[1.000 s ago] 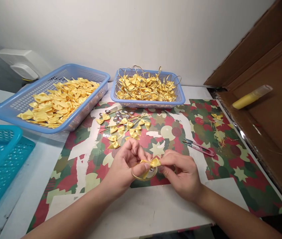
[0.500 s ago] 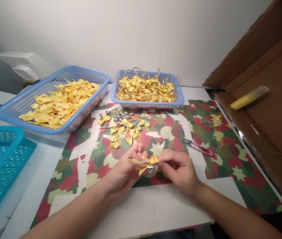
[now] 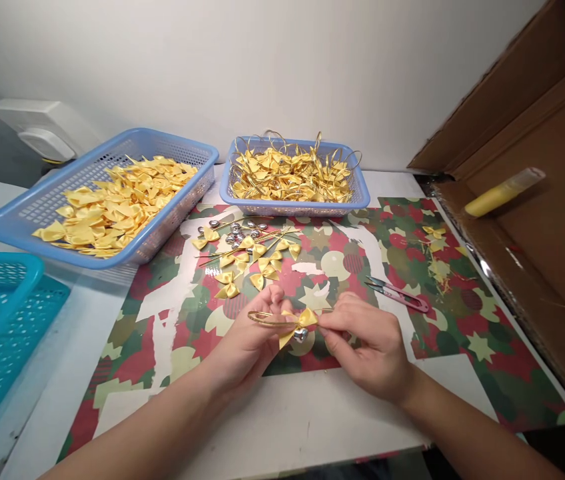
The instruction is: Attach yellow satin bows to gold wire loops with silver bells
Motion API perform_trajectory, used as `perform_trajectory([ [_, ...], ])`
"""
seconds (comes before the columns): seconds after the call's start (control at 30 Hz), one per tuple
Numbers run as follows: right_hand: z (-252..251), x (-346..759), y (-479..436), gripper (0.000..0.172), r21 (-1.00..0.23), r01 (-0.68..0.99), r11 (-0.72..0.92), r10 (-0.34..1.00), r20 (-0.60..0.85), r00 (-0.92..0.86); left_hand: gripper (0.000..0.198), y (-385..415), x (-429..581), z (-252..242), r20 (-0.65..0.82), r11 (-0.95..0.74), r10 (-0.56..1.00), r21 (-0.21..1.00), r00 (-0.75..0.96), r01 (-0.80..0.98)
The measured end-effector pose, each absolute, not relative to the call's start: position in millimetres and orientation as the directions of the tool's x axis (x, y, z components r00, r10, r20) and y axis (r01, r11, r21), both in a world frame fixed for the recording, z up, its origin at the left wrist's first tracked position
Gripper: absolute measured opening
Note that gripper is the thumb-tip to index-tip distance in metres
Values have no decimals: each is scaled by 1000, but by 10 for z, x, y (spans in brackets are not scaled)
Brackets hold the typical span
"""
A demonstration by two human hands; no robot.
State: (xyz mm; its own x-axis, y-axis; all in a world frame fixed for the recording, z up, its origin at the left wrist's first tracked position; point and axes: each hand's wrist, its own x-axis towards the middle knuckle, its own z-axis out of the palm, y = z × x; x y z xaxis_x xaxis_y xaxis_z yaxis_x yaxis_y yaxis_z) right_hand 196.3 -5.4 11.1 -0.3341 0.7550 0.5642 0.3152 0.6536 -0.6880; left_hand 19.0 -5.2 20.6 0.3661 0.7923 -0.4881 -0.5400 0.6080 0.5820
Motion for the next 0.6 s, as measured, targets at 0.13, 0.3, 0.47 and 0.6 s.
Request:
perform_trajectory([
  [0.13, 140, 1980, -49, 21, -647, 352, 676, 737, 580, -347, 46, -49, 202, 197, -509, 616, 785, 575, 353, -539],
  [0.3, 162, 2005, -51, 22, -638, 371, 675, 738, 575, -355, 43, -49, 198, 214, -537, 617, 780, 575, 321, -538],
  [0.47, 165, 2000, -60, 21, -600, 404, 690, 723, 587, -363, 42, -49, 203, 198, -504, 588, 804, 594, 316, -549],
  [0.6, 184, 1999, -63, 22, -536, 452, 713, 699, 596, -396, 44, -40, 215, 179, -484, 560, 824, 611, 296, -559],
])
